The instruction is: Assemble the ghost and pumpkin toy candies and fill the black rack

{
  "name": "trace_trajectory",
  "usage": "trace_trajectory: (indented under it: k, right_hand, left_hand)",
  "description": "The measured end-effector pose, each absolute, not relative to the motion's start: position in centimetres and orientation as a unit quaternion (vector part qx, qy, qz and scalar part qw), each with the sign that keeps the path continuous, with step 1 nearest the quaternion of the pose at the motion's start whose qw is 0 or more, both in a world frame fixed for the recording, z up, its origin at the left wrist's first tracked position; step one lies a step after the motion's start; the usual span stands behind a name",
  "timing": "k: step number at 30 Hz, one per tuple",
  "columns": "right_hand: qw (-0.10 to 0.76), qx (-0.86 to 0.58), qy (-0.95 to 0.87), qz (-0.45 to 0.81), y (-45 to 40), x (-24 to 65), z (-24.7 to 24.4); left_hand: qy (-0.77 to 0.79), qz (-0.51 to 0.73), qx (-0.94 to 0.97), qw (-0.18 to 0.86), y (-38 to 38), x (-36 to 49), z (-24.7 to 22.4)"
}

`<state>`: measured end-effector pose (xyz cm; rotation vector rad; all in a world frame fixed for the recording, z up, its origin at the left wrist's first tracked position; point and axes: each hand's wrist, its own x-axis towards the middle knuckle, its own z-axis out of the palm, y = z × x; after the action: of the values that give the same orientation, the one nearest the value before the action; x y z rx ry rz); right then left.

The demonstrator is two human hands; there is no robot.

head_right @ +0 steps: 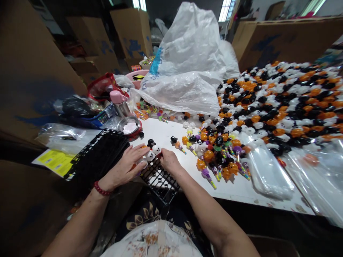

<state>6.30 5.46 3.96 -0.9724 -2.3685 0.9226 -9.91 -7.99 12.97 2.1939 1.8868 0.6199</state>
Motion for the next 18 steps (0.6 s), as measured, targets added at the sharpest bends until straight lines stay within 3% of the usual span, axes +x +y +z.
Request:
trace_trajectory:
  k: [8,12,16,18]
  right_hand:
    - [0.227,-0.332,-0.858,0.32,5.3,5.9,3.2]
    - [0.241,-0.318,-0.854,0.334,5.8,6.7,2.6]
    - [0.283,-0.373,-0.857,0.216,7.4,9.5,2.9]
    - [0.251,-0.424,-0.86,0.131,8.4,10.7,3.5]
  left_hand:
    - [0.626,0.213,0.747,0.067,-7.6,-9.9,12.7]
    - [0.613,0.267,0.743,-0.031,-8.7,-9.4,13.7]
    - [0.556,0.328,0.761,-0.07,-11.9,-7.5,13.9]
    - [0.531,0.299,0.792,-0.038,-13.5,-6.3,12.6]
